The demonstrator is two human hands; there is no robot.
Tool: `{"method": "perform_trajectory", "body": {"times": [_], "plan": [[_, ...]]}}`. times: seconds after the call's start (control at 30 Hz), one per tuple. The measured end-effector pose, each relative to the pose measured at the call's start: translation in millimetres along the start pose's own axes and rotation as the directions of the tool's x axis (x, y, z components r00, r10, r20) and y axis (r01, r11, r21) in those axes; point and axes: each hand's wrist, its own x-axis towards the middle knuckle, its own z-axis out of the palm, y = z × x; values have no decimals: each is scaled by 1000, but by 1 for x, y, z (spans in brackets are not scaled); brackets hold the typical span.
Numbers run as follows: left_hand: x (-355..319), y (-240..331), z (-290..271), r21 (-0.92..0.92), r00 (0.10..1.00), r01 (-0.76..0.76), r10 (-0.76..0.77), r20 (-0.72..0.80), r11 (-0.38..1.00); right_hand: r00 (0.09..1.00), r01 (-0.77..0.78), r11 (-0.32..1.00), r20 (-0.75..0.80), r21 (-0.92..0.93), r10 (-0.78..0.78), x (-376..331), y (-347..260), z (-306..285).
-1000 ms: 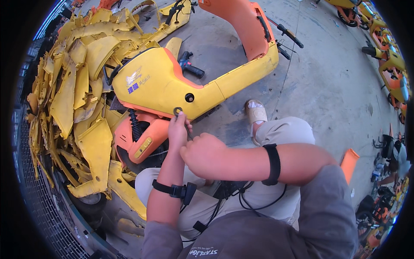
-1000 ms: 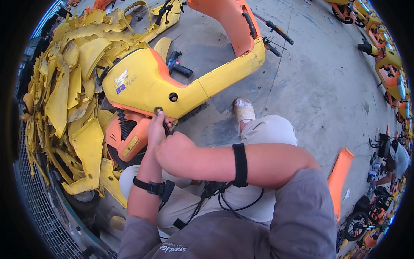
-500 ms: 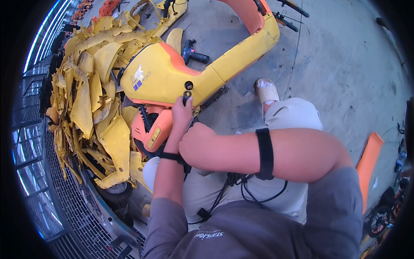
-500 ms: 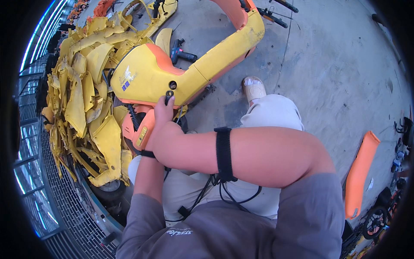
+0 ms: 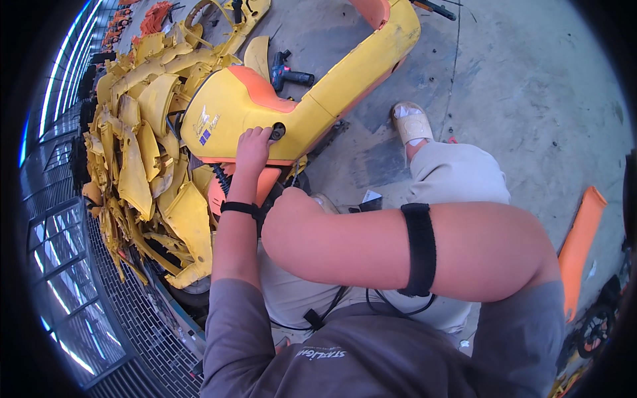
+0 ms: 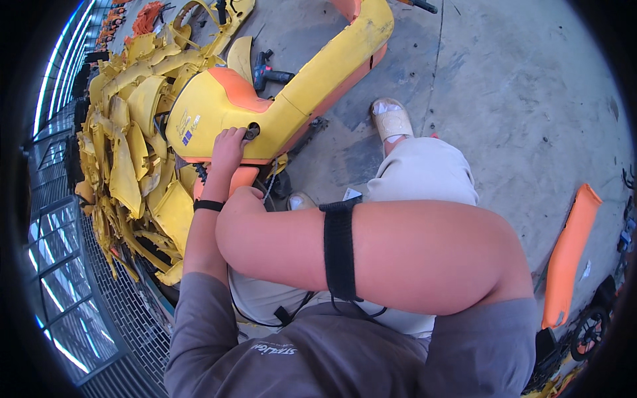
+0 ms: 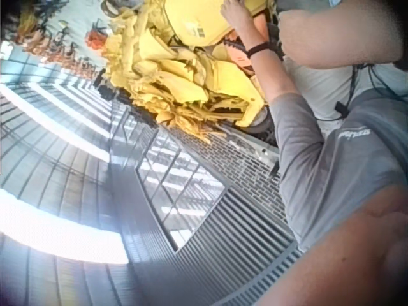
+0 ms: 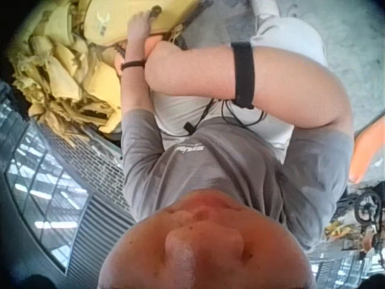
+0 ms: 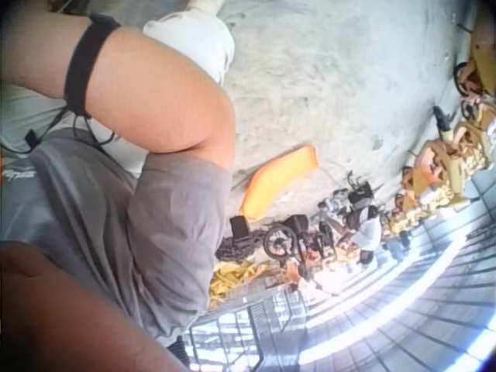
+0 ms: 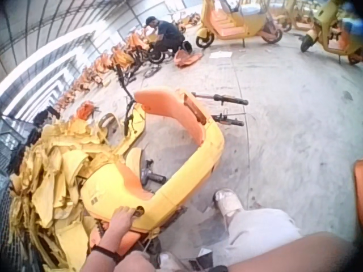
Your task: The person unscrews and removes bolts from the yellow and orange body panels of a scooter using a wrench and by hand.
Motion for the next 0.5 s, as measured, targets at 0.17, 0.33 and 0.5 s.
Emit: {"method": "perform_trajectory", "body": {"times": [0.17,0.33,0.5], "plan": [[18,-10,-7,64,986,-167,165,28,984,995,66,997,79,30,-69,-7,3,-10],[36,-21,-19,212,902,-424,390,186,880,992,107,994,73,-21,-105,8,-3,2],[44,-20,-22,199,876,-471,427,225,860,990,96,995,101,-13,-94,14,-7,2]]}}
